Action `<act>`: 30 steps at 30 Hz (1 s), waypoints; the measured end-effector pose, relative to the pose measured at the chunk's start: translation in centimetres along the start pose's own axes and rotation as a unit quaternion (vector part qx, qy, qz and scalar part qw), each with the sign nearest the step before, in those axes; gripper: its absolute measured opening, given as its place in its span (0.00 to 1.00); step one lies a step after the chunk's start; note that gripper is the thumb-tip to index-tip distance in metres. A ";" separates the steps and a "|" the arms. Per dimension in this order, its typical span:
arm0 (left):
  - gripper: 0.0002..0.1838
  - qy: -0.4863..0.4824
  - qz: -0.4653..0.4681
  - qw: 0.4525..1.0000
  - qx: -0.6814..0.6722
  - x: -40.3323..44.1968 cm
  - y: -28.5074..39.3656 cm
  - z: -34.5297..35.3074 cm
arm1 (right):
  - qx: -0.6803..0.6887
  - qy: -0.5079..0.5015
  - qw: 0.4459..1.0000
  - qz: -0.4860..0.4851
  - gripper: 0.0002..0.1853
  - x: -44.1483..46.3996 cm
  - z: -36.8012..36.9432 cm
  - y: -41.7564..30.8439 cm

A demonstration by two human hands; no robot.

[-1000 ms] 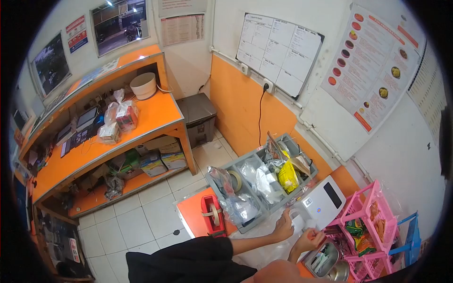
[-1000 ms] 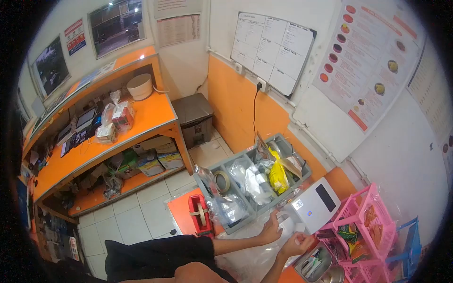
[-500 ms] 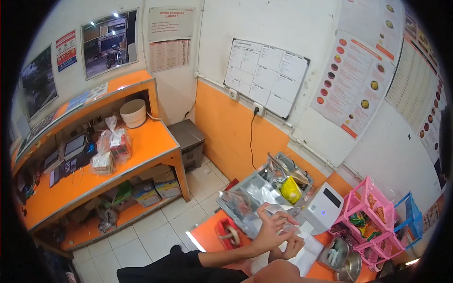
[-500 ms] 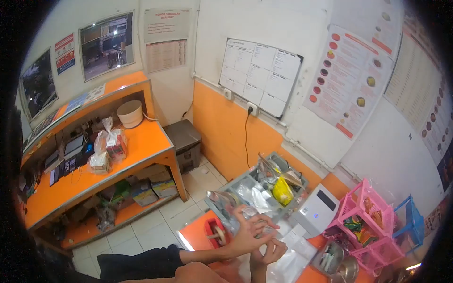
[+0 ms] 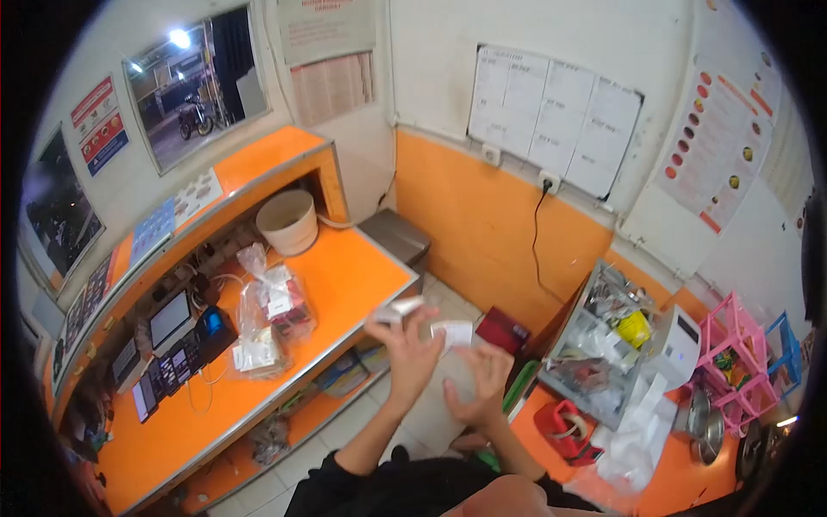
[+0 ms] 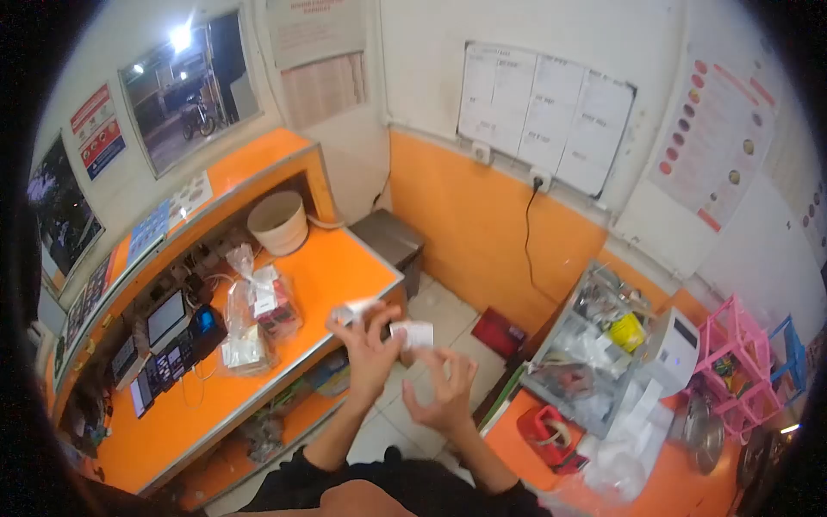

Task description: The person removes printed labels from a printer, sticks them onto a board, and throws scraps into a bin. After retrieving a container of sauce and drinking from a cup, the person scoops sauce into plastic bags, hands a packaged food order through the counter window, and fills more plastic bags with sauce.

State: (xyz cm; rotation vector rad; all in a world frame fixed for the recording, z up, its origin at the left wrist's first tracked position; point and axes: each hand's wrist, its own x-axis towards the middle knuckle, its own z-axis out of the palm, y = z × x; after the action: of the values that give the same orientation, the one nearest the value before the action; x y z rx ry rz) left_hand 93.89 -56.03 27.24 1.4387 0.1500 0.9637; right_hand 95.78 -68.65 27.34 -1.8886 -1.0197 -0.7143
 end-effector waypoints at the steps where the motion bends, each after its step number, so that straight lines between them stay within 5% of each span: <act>1: 0.39 -0.002 0.004 0.999 0.051 0.9 0.0 -0.9 | 0.026 0.014 1.000 0.007 0.22 0.7 0.7 0.1; 2: 0.39 0.000 -0.015 0.998 0.056 1.7 0.4 -1.2 | 0.081 0.029 0.995 0.046 0.21 1.7 1.2 0.1; 4: 0.39 0.020 -0.014 0.990 -0.139 3.4 1.5 -1.2 | 0.132 0.047 0.986 0.089 0.21 3.8 2.1 0.4; 9: 0.39 -0.025 -0.026 0.992 -0.117 6.5 -0.3 -0.5 | 0.211 0.018 0.961 0.181 0.16 7.8 3.7 3.2; 16: 0.39 -0.100 -0.044 0.991 -0.077 13.4 -6.9 3.5 | 0.171 0.056 0.975 0.132 0.05 12.0 6.2 12.7; 18: 0.39 -0.104 -0.001 0.994 -0.029 16.8 -10.4 5.9 | 0.283 0.138 0.921 0.229 0.04 13.7 6.2 16.2; 20: 0.39 -0.101 0.009 0.992 -0.071 20.7 -12.9 8.8 | 0.145 0.193 0.953 0.184 0.05 15.2 4.9 21.8; 23: 0.39 -0.104 -0.015 0.988 -0.116 26.7 -16.3 13.7 | 0.123 0.286 0.918 0.247 0.04 17.9 3.2 29.1; 26: 0.28 -0.110 -0.021 0.984 -0.141 33.5 -20.1 19.3 | 0.080 0.314 0.905 0.275 0.06 22.8 2.6 35.7; 30: 0.27 -0.169 -0.011 0.974 -0.148 40.8 -22.1 24.7 | 0.004 0.314 0.926 0.210 0.09 31.4 2.1 39.9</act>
State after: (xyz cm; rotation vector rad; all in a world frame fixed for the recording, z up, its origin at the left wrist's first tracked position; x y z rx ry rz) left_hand 145.26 -45.62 31.07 1.2981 -0.2208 0.6768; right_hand 146.14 -67.26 34.45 -1.6168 -0.2006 -0.9577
